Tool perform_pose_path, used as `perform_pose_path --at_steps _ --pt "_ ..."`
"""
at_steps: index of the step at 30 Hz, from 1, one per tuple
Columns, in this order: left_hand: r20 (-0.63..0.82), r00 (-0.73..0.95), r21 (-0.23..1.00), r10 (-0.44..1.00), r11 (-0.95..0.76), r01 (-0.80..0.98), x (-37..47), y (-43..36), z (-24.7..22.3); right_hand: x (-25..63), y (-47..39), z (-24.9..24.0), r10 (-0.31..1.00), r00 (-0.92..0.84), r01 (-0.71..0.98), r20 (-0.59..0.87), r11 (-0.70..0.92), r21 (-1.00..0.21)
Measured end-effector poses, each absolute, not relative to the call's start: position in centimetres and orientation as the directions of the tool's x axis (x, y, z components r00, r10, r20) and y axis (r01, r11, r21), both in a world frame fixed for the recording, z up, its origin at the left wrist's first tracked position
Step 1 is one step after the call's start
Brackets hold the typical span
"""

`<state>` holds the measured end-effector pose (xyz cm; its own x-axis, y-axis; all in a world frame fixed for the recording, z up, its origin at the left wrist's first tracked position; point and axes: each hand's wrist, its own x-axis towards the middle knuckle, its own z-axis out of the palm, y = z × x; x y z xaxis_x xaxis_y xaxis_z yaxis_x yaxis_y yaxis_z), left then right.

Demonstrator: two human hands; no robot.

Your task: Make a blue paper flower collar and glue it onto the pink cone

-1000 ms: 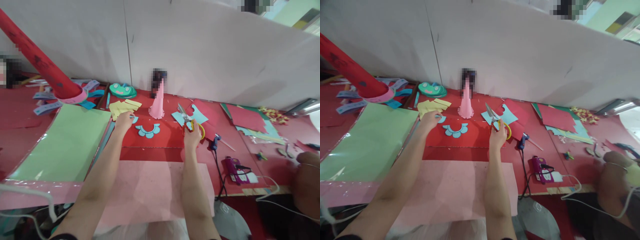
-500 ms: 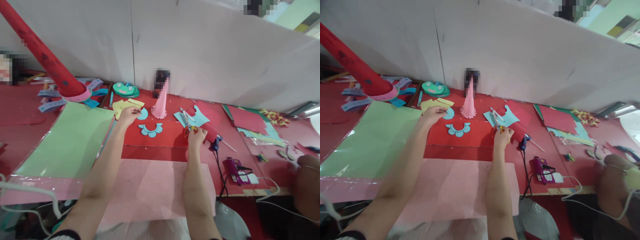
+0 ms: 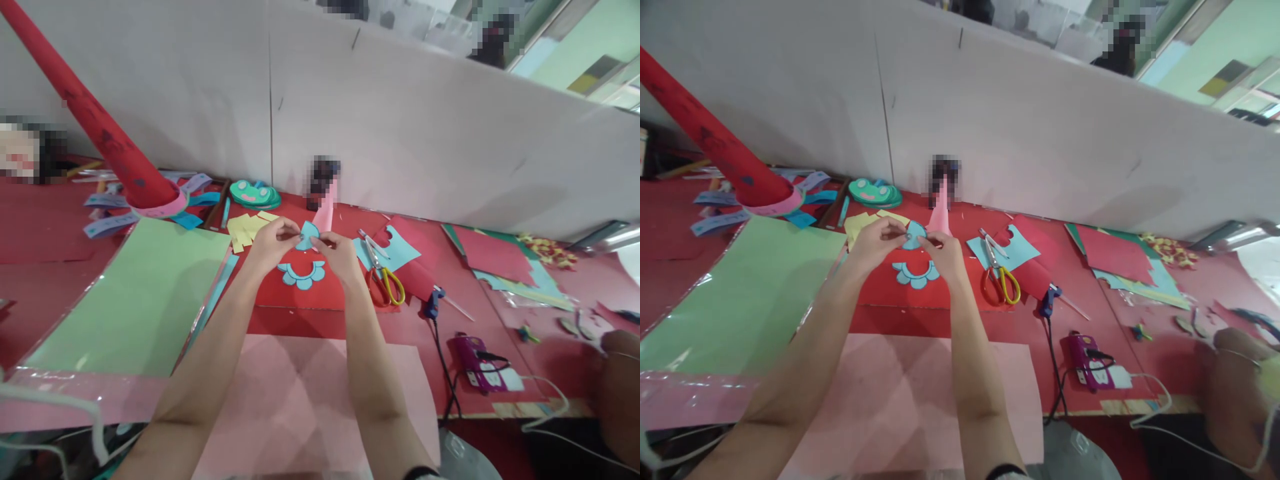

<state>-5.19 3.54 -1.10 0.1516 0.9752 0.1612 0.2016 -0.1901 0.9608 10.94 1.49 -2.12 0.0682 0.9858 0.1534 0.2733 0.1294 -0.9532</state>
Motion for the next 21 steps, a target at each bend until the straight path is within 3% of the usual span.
perform_pose_path --at_steps 7,10,16,21 --pt "0.385 0.217 0.764 0.897 -0.442 0.470 -3.7 1.7 -0.1 12.6 1.0 -2.5 0.952 0.278 0.263 0.131 0.056 -0.963" --pt "0.380 0.283 0.724 0.880 -0.474 0.501 -2.7 1.0 0.1 13.0 0.7 -1.9 0.944 0.291 0.280 0.152 0.068 -0.958" --pt "0.316 0.255 0.772 0.914 -0.403 0.492 -2.3 0.9 -0.2 12.3 0.3 -0.9 0.944 0.255 0.286 0.209 0.132 -0.949" --pt "0.166 0.210 0.920 0.963 -0.228 0.319 -2.6 1.0 0.5 12.3 0.1 -0.9 0.944 0.190 0.266 0.271 0.216 -0.939"
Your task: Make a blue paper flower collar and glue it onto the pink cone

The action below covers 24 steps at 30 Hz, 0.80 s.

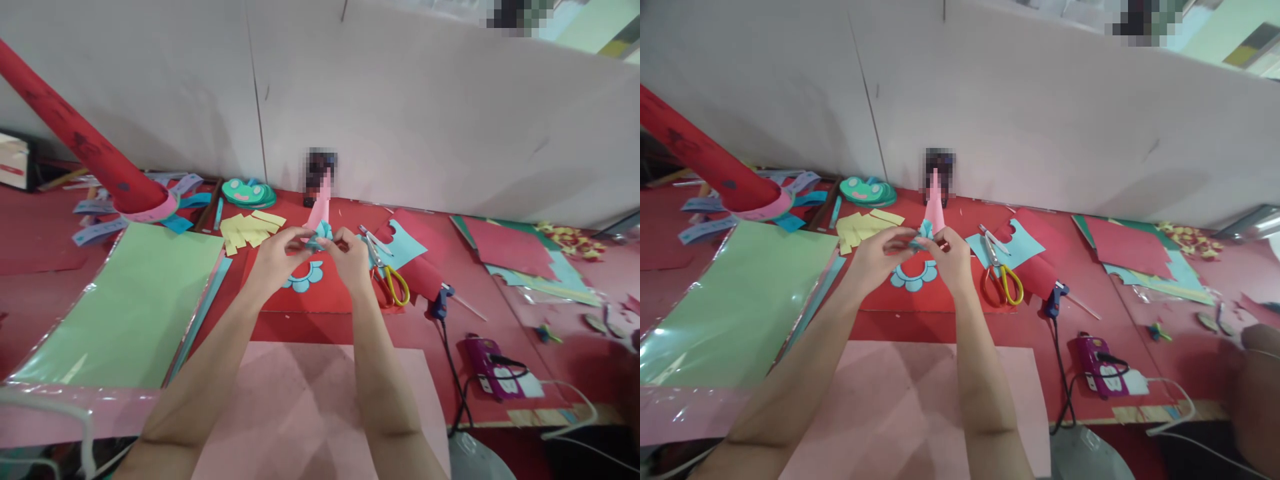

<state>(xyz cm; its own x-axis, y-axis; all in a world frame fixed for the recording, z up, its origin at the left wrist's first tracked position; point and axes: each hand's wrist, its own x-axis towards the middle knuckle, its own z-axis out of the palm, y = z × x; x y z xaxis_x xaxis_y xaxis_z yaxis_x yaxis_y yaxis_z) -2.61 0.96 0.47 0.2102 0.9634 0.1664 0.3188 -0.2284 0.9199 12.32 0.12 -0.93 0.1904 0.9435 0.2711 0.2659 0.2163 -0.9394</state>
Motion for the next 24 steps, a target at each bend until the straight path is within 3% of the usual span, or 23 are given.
perform_pose_path --at_steps 3,7,10,15,24 --pt "0.100 0.221 0.969 0.970 -0.145 0.201 -2.6 0.9 0.8 12.6 -0.1 -0.9 0.922 0.168 0.310 0.348 0.286 -0.907" --pt "0.137 0.156 0.973 0.978 -0.163 0.166 -2.5 0.9 0.5 12.9 -0.2 -1.0 0.896 0.150 0.321 0.419 0.356 -0.877" --pt "0.076 0.105 0.994 0.992 -0.084 0.071 -2.4 1.1 0.2 13.0 0.0 -1.3 0.908 0.184 0.244 0.376 0.328 -0.912" --pt "-0.095 0.244 0.982 0.965 0.131 -0.135 -2.3 1.6 -0.2 13.2 0.5 -1.7 0.931 0.225 0.123 0.286 0.264 -0.957" --pt "0.027 0.204 0.997 0.979 -0.040 0.061 -2.9 1.7 0.0 14.1 0.4 -1.6 0.956 0.185 0.155 0.228 0.201 -0.967"
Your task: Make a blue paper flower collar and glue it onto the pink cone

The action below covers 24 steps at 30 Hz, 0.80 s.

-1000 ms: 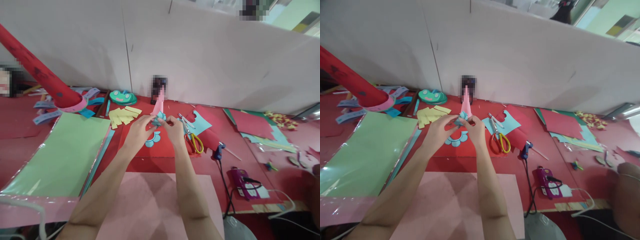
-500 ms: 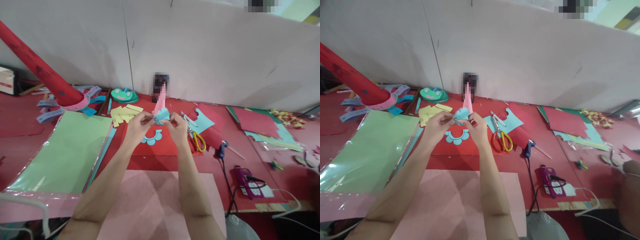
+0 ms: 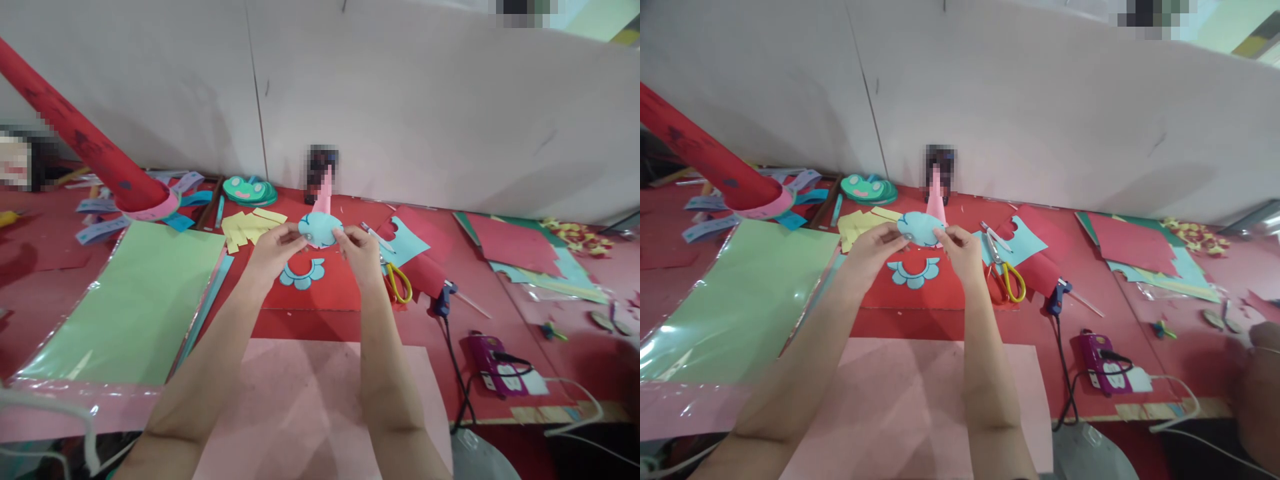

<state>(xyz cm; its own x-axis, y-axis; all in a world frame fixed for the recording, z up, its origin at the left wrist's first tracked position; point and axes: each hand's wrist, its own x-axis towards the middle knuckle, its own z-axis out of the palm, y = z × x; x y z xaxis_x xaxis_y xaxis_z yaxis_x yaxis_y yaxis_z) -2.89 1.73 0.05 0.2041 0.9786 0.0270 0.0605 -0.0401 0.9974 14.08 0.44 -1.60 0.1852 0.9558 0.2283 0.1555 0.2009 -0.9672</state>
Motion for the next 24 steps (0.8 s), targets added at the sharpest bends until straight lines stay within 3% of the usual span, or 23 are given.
perform_pose_path --at_steps 7,11,14,20,24 --pt "0.087 0.200 0.991 0.976 -0.104 0.080 -3.1 1.9 0.0 15.3 0.5 -1.8 0.992 0.118 -0.076 0.048 0.057 -0.995" --pt "0.115 0.178 0.991 0.977 -0.126 0.053 -3.3 2.1 -0.1 17.0 0.9 -2.4 0.959 0.284 0.006 -0.002 -0.004 -1.000" --pt "0.118 0.153 0.991 0.981 -0.127 0.046 -3.4 2.2 -0.3 18.6 1.2 -3.2 0.928 0.369 0.107 0.046 0.007 -0.994" --pt "0.106 0.166 0.991 0.980 -0.119 0.068 -3.6 2.4 -0.5 21.2 1.1 -4.1 0.786 0.608 0.098 0.114 0.068 -0.993" --pt "0.086 0.161 0.994 0.983 -0.096 0.054 -3.8 2.7 -0.6 22.4 0.9 -4.9 0.682 0.731 0.053 0.031 -0.012 -0.998"
